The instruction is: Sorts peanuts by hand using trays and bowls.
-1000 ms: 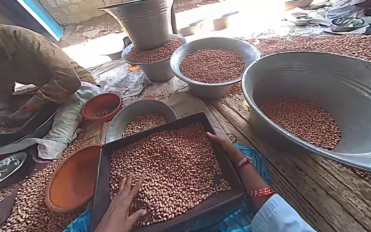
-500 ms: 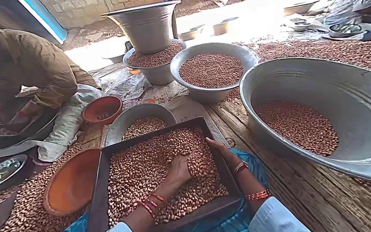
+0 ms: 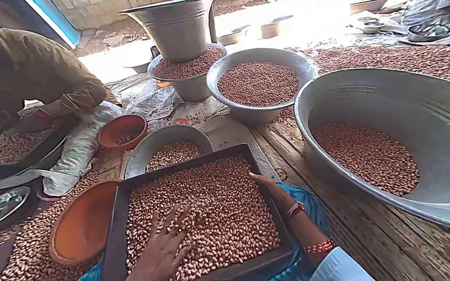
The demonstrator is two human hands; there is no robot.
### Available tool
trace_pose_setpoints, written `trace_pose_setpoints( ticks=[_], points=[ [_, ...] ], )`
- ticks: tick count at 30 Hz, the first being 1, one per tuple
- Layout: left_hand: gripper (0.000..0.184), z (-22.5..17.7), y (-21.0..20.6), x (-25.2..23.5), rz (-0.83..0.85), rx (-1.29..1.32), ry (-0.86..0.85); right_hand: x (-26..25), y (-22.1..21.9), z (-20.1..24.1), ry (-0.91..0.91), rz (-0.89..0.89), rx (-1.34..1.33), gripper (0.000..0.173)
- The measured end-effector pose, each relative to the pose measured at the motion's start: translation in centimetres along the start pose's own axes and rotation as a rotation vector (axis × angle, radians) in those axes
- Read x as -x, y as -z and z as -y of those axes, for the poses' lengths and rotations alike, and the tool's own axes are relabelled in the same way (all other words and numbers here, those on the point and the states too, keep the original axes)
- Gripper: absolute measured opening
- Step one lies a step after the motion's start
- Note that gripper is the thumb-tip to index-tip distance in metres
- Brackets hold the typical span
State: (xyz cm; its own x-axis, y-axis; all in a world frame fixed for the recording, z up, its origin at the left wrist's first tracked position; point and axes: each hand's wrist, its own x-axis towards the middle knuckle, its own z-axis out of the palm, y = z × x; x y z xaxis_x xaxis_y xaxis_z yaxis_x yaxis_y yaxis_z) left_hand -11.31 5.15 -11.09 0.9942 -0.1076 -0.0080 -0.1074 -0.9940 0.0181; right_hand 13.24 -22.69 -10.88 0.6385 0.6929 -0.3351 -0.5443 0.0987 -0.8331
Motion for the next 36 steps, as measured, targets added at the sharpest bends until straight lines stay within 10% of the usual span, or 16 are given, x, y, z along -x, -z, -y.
trace_pose_setpoints(
  ticks=[5,11,16,23,28,36],
  points=[
    [0.073,3.5,-0.5,-6.2,-0.198,-0.132,0.052,-0.1,0.1,0.0,0.014,0.003,0.02,0.027],
    [0.052,-5.6,2.3,-14.4,0.257,0.231,0.283,0.0,0.3,-0.2,0.007,-0.039,0.032,0.027],
    [0.054,-9.2,0.4,-10.1,0.164,0.33,0.005,0.3,0.1,-0.4,-0.008,-0.07,0.051,0.027],
    [0.043,-1.6,0.2,-0.1,0.069,0.121,-0.01,0.3,-0.1,-0.2,-0.017,-0.053,0.067,0.027],
    [0.067,3.8,0.1,-3.9,-0.101,-0.189,0.074,0.3,-0.4,0.3,-0.008,-0.075,0.043,0.023],
    [0.058,-6.5,1.6,-14.2,0.288,0.235,0.29,0.4,-0.1,-0.2,0.005,-0.096,0.043,0.023]
  ],
)
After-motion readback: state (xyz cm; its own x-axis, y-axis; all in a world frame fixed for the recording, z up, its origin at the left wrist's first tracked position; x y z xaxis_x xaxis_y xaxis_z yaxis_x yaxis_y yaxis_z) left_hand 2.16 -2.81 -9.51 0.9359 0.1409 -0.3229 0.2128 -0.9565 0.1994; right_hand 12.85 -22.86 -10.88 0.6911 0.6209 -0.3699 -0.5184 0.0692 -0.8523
